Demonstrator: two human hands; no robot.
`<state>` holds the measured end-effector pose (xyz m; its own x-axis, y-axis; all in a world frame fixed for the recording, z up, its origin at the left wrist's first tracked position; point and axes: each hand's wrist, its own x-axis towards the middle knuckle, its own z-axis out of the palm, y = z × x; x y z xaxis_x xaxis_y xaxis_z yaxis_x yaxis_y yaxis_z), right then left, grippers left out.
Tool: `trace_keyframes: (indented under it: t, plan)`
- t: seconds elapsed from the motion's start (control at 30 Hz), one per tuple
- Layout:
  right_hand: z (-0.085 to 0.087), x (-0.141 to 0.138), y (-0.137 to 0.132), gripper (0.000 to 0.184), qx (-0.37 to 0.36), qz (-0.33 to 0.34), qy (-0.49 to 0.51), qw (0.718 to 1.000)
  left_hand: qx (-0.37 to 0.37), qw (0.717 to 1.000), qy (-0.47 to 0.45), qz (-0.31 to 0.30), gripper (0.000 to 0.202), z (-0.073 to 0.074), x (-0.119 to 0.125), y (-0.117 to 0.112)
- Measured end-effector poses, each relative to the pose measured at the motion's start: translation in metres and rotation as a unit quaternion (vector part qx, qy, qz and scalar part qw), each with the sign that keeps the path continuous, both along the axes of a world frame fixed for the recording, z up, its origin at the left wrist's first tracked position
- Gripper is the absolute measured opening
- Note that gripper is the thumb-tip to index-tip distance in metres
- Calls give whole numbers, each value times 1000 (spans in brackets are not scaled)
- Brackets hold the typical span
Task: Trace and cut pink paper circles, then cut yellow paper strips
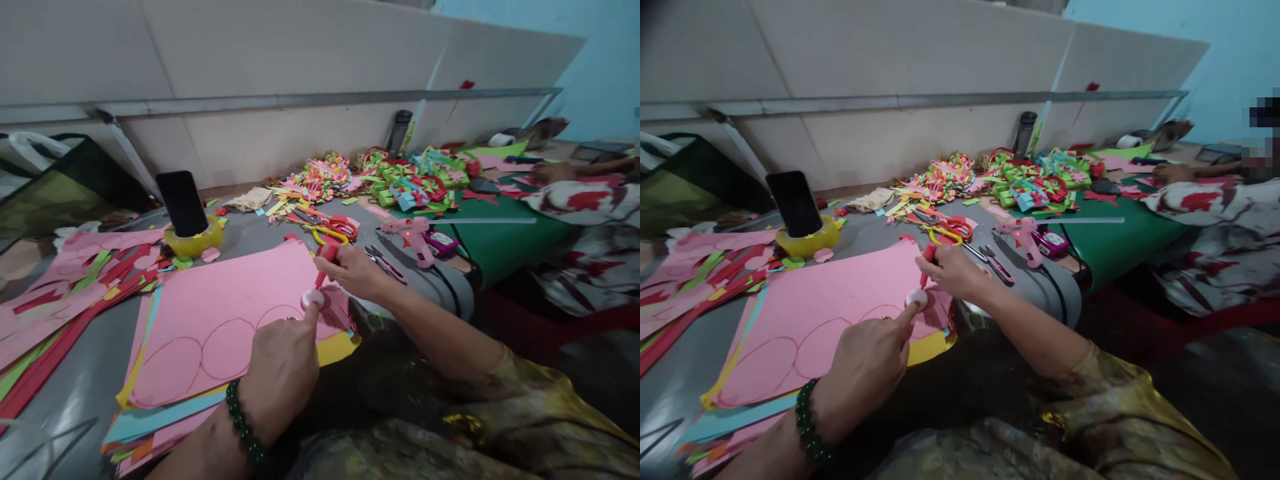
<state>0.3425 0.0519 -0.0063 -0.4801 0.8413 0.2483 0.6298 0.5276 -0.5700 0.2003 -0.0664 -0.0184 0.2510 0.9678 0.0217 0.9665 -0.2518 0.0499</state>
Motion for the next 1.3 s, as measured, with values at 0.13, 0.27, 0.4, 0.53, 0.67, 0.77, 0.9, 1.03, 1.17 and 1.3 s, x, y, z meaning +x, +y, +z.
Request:
trace_keyframes:
  t: [0.13,0.27,0.4,0.53,0.67,0.77,0.9,1.03,1.17,1.3]
  plan:
    - [-18,15,-32,32,85,-46,57,994,-8,1000,-14,-3,49,3,-4,2]
    - [-30,19,-63,25,158,-45,86,983,-13,999,-33,-12,39,9,-9,6]
    - [-33,18,-77,17,206,-14,128,970,-55,998,-33,-18,39,22,-14,16]
    - [-33,13,-75,7,237,76,135,959,-133,990,-10,-43,39,42,-18,36]
    - [-32,4,-72,7,234,128,95,959,-166,984,10,-67,36,56,-18,55]
    - [-33,1,-69,10,220,139,75,963,-188,978,22,-89,38,59,-20,65]
    - [-38,0,-67,11,211,147,48,965,-224,965,14,-139,45,58,-27,74]
    - [-39,2,-74,11,235,121,31,964,-234,960,-1,-152,50,56,-32,78]
    - [-33,10,-78,12,239,107,41,964,-233,961,-11,-148,49,55,-32,78]
    - [-30,24,-70,12,248,45,47,967,-227,962,-27,-147,46,54,-32,74]
